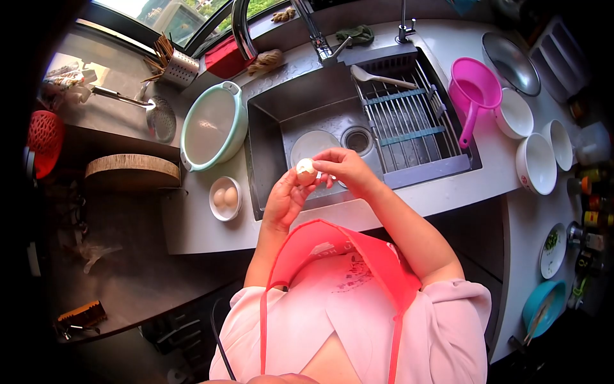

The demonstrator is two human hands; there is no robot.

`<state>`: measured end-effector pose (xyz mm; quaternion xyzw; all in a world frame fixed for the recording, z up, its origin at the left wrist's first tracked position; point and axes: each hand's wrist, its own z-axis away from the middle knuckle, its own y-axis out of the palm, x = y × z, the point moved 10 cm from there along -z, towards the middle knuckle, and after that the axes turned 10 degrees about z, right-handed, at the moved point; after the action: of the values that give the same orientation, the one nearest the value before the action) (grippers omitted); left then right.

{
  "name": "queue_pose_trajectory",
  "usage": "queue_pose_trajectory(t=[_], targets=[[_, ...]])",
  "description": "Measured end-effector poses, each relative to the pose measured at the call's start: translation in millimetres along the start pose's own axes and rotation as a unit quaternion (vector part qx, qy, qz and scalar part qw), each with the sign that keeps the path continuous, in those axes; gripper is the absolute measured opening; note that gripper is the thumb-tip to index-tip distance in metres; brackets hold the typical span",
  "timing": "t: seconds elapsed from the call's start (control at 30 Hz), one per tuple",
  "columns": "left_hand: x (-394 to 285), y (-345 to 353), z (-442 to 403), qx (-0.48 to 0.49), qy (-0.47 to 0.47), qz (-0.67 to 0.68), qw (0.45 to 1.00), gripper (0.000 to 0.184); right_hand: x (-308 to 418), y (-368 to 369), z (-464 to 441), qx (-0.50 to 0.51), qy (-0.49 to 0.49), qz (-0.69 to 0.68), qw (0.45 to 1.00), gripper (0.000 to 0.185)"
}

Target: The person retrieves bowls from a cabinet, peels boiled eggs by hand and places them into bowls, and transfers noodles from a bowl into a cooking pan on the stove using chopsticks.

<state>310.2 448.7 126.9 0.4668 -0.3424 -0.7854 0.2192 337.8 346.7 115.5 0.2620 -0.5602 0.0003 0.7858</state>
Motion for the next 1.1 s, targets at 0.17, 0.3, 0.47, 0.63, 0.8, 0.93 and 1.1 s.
queue_pose_trajectory(t=[0.17,0.3,0.47,0.63,0.8,0.93,1.1], targets=[[5,-8,-1,0.018,-0.014,0.011,1.000,0.036,5,5,2,0.029,-0.037,0.038,0.998,0.026],[6,-11,-1,0.002,-0.003,0.007,1.000,0.036,7,7,3,0.006,-0.068,0.101,0.993,0.026],[4,-3,2,-0.012,0.010,-0.034,0.999,0.036,13,7,7,-0.026,-0.078,0.127,0.989,0.024],[5,-5,3,-0.011,0.018,-0.069,0.997,0.036,9,4,8,-0.063,-0.081,0.163,0.981,0.021],[5,-3,4,-0.011,0.017,-0.060,0.998,0.036,4,-5,8,-0.090,-0.074,0.163,0.980,0.021],[4,-1,6,-0.012,0.005,-0.030,0.999,0.035,1,-14,11,-0.064,-0.036,0.013,0.997,0.021],[12,5,-1,0.040,-0.029,-0.003,0.999,0.032,6,-6,17,-0.019,-0.028,0.027,0.999,0.026]])
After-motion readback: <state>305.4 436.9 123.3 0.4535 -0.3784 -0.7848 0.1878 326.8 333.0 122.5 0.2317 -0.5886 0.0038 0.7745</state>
